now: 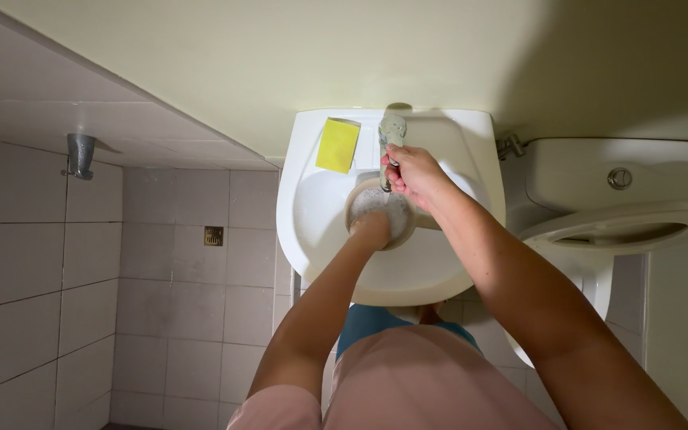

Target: The recorder cleans a bathroom sink and faucet using a sponge and soap.

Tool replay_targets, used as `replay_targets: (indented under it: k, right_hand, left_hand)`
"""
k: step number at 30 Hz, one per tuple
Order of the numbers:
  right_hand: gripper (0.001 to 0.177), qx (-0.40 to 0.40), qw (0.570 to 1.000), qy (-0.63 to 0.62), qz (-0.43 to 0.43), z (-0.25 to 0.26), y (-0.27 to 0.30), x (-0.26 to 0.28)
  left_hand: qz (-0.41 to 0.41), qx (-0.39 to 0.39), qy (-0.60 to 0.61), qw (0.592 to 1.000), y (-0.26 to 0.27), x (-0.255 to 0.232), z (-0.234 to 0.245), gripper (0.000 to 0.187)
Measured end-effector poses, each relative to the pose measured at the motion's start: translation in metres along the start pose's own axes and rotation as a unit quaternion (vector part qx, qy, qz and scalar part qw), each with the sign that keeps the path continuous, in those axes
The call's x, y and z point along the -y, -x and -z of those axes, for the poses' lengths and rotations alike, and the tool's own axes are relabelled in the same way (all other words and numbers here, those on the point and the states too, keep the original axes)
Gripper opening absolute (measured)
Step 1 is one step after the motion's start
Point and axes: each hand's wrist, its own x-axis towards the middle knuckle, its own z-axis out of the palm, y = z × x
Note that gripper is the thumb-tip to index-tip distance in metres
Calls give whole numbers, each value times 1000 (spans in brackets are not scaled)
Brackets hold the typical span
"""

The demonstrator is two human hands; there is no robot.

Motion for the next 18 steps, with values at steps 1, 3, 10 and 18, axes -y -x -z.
replay_targets:
  k: [1, 3, 10, 18]
  right_hand:
    - [28, -1, 1000, -1, -1, 0, -1, -1]
    - [31, 1, 1000, 3, 15, 1, -3, -1]
    - [31, 18, 1000, -10, 17, 5, -15, -6]
    - [31, 5, 1000, 12, 6, 2, -6, 1]
  left_hand:
    - [0, 1, 0, 1000, 5, -2, 1, 28]
    - [11, 28, 12, 999, 12, -6, 6, 30]
    - [22, 27, 23, 999, 28, -7, 16, 28]
    - [17, 16, 22, 999, 32, -7, 24, 29]
